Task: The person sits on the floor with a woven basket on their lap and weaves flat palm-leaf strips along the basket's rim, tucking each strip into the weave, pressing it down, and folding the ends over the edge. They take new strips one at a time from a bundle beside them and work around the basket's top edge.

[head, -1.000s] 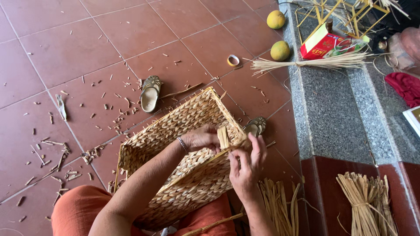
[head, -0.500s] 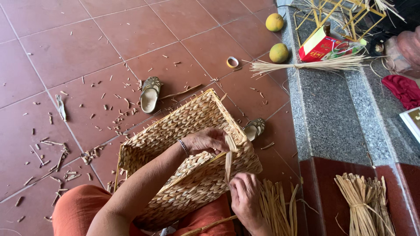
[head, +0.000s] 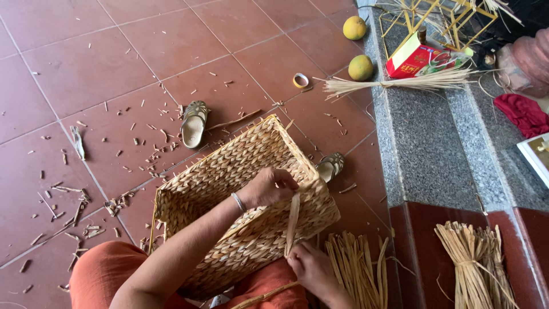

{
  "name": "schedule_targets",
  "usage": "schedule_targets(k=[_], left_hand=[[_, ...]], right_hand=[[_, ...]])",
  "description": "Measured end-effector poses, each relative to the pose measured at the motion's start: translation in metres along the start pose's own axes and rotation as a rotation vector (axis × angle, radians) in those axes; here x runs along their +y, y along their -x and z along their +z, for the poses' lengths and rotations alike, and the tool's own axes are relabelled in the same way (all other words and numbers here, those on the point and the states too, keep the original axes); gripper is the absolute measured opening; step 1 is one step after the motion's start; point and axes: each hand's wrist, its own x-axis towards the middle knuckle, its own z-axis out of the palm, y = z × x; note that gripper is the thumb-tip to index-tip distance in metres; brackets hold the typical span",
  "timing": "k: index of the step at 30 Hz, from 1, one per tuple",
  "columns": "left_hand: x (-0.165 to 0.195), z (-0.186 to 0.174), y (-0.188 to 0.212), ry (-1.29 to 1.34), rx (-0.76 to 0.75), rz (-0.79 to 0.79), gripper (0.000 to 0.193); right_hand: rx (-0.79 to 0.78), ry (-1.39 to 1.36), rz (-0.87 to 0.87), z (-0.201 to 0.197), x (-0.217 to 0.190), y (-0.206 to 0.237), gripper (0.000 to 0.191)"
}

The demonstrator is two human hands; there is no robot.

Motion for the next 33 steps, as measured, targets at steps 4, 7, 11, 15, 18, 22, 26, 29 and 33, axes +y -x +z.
schedule_targets(k=[4, 7, 11, 15, 18, 22, 26, 29, 33], left_hand=[[0.014, 0.006, 0.016, -0.21, 0.16, 0.107, 0.011], [0.022, 0.012, 0.024, -0.266, 0.194, 0.121, 0.012], [0.024, 0.025, 0.027, -0.53, 0.31, 0.199, 0.015], [0.021, 0.037, 0.034, -0.747, 0.238, 0.203, 0.033], [0.02, 0.046, 0.038, -0.837, 0.286, 0.287, 0.014], [0.02, 0.05, 0.038, -0.75, 0.313, 0.27, 0.017], [0.024, 0.05, 0.034, -0.705, 0.265, 0.198, 0.019], [0.034, 0.045, 0.036, -0.659, 0.259, 0.177, 0.014], [0.049, 0.024, 0.046, -0.581, 0.313, 0.39, 0.016]], right_hand=[[0.15, -0.675, -0.127, -0.011, 0.008, -0.017, 0.055], [0.303, -0.814, -0.017, -0.002, 0.012, -0.036, 0.031], [0.48, -0.556, -0.082, 0.017, 0.005, -0.055, 0.02], [0.632, -0.4, -0.165, 0.023, -0.023, -0.057, 0.027], [0.732, -0.29, -0.33, 0.012, -0.041, -0.042, 0.017], [0.722, -0.235, -0.266, -0.002, -0.058, -0.035, 0.021], [0.686, -0.294, -0.235, -0.005, -0.059, -0.029, 0.013], [0.67, -0.315, -0.3, -0.005, -0.053, -0.026, 0.015], [0.54, -0.497, -0.178, -0.012, -0.046, -0.024, 0.012]])
